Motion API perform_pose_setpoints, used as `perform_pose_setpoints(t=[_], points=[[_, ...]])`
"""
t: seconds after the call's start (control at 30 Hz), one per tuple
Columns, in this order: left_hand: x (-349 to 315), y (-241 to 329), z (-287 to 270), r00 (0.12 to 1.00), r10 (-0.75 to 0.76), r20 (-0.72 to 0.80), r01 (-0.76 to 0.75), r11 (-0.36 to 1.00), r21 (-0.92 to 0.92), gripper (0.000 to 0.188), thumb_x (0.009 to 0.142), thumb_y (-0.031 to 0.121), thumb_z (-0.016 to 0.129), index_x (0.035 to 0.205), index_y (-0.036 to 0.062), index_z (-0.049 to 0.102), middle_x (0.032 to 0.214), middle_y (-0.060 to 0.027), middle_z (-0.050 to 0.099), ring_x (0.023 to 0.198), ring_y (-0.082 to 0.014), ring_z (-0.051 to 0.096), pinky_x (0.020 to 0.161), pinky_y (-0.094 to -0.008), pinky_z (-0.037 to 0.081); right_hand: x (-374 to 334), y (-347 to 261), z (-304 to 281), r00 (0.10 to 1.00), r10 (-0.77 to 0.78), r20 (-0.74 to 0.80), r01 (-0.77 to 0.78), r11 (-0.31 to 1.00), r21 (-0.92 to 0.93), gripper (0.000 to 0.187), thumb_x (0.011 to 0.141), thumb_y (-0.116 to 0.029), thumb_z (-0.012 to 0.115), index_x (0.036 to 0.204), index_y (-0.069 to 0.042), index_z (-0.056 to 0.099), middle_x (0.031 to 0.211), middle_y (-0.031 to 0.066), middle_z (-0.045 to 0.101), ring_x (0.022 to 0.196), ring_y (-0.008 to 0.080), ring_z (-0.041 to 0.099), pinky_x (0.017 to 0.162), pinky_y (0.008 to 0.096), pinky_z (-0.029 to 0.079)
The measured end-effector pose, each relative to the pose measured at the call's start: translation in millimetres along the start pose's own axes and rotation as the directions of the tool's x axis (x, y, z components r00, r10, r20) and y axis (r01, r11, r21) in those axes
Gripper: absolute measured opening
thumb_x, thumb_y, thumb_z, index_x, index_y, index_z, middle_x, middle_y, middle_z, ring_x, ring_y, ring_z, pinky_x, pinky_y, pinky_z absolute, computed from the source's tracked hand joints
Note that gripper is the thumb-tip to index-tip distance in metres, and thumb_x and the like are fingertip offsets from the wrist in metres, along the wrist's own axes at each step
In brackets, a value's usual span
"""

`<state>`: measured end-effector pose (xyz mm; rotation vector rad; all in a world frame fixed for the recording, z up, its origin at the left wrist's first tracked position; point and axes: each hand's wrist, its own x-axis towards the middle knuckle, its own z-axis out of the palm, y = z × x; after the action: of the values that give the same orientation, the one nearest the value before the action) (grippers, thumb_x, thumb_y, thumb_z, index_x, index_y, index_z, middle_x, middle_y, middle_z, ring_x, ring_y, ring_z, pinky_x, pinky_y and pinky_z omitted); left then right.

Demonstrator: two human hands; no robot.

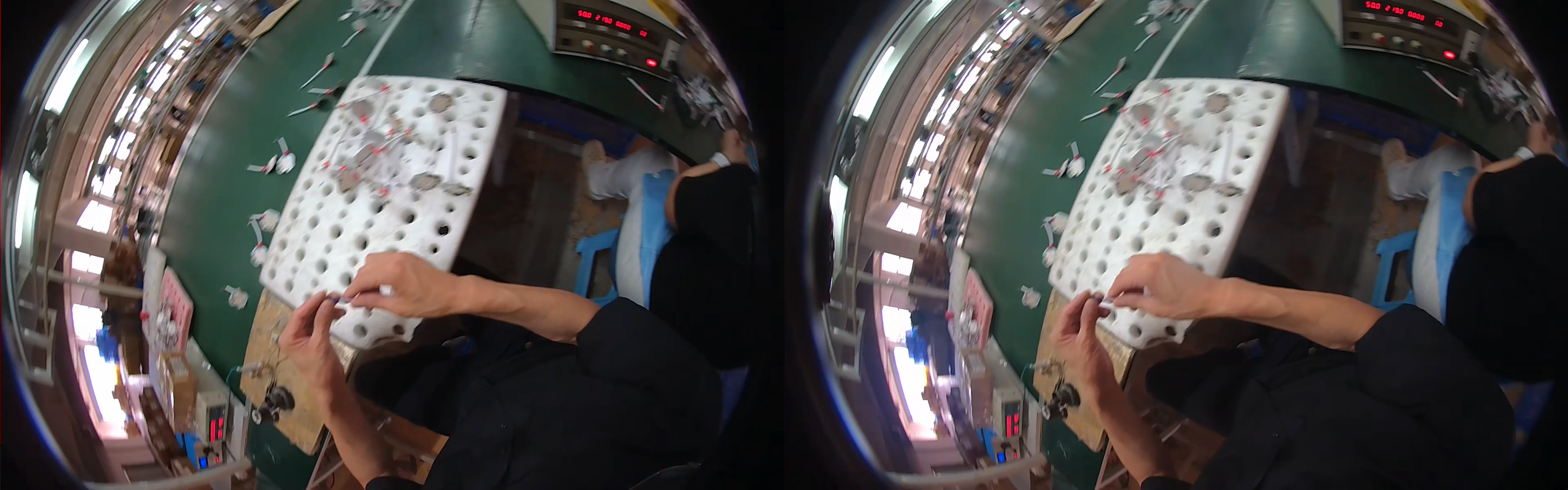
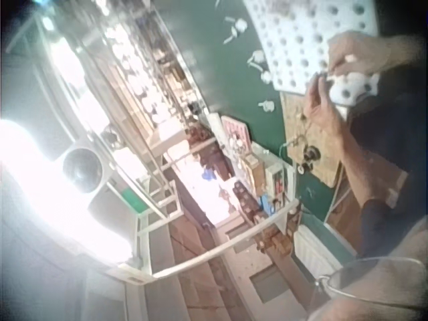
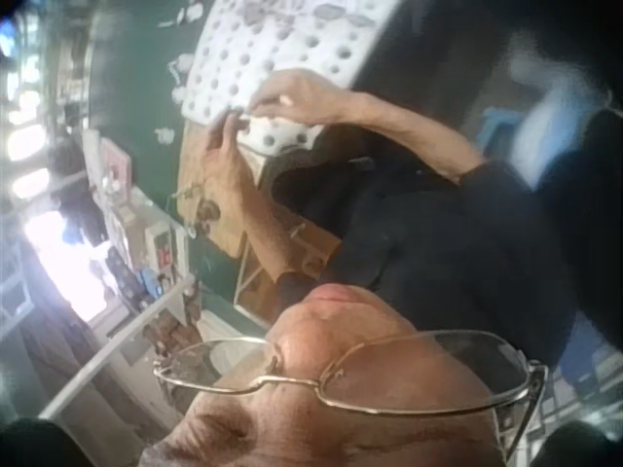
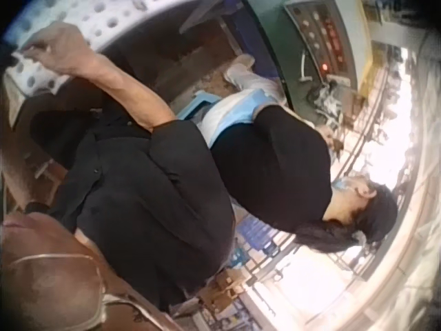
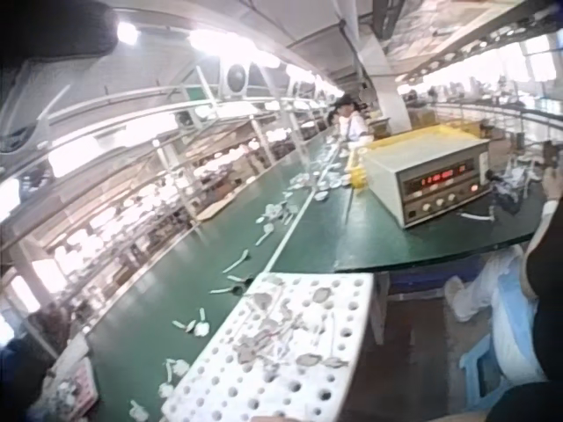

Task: Testing circular LED circuit boards using power probes and a monitoring machine.

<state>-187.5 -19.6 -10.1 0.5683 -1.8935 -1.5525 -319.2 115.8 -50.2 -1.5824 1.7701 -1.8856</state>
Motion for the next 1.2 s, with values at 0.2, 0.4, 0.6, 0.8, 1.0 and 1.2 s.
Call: perform_pose_setpoints(t=[0.2,0.4,0.6,0.8,1.0,1.2], points=[[-9.2,-12.8,7.3,1.0,-0.02,0.011,0.022,0.993,-0.115,0.014,0.088,0.0,0.066,0.101,-0.0068,0.067,0.09,-0.0136,0.071,0.071,-0.0135,0.064,0.069,-0.0251,0.053,-13.6,-12.8,-3.8,0.999,0.03,0.033,-0.029,0.999,-0.028,0.014,0.088,-0.014,0.065,0.093,-0.001,0.068,0.082,0.0126,0.066,0.075,0.0302,0.064,0.068,0.0383,0.05],[-23.7,-15.5,31.9,0.997,0.003,-0.082,-0.012,0.994,-0.108,0.018,0.094,0.004,0.061,0.107,-0.0069,0.066,0.093,-0.014,0.071,0.073,-0.0124,0.063,0.07,-0.0244,0.052,-20.7,-23.8,-11.0,0.998,0.041,-0.056,-0.044,0.998,-0.053,0.011,0.087,-0.013,0.063,0.089,-0.002,0.064,0.075,0.0147,0.064,0.068,0.0335,0.063,0.061,0.0411,0.049],[-32.0,-20.1,37.1,0.995,0.041,-0.086,-0.051,0.992,-0.115,0.022,0.097,0.01,0.059,0.111,-0.0053,0.064,0.1,-0.0125,0.069,0.079,-0.0107,0.062,0.069,-0.0234,0.05,-22.5,-29.6,-10.7,0.995,0.0,-0.095,-0.007,0.998,-0.067,0.008,0.085,-0.007,0.065,0.09,-0.001,0.065,0.073,0.0124,0.063,0.062,0.0284,0.062,0.055,0.0368,0.048],[-41.0,-23.0,58.1,0.984,0.021,-0.177,-0.061,0.973,-0.222,0.015,0.095,0.007,0.06,0.101,-0.0049,0.065,0.094,-0.0115,0.069,0.076,-0.0101,0.06,0.069,-0.0226,0.049,-27.3,-32.2,-12.4,0.987,-0.017,-0.159,0.001,0.995,-0.1,0.007,0.084,-0.005,0.068,0.089,-0.001,0.066,0.07,0.0097,0.063,0.054,0.0218,0.06,0.049,0.0317,0.046],[-49.0,-23.2,67.3,0.989,-0.015,-0.146,-0.027,0.96,-0.277,0.01,0.097,0.007,0.057,0.098,-0.0024,0.062,0.097,-0.0097,0.066,0.081,-0.0103,0.06,0.07,-0.0241,0.05,-29.2,-39.8,-15.4,0.988,0.118,-0.1,-0.127,0.988,-0.089,0.008,0.084,-0.006,0.069,0.088,0.0,0.066,0.075,0.0124,0.065,0.062,0.0259,0.064,0.055,0.0337,0.049],[-58.1,-33.5,69.9,0.981,0.023,-0.193,-0.077,0.959,-0.275,0.008,0.092,-0.001,0.061,0.1,-0.0021,0.063,0.094,-0.0083,0.066,0.081,-0.0119,0.063,0.071,-0.024,0.052,-31.9,-42.5,-11.2,0.971,0.216,-0.106,-0.229,0.965,-0.126,0.009,0.085,-0.006,0.069,0.09,0.001,0.066,0.072,0.01,0.064,0.058,0.0196,0.064,0.053,0.0293,0.048]])
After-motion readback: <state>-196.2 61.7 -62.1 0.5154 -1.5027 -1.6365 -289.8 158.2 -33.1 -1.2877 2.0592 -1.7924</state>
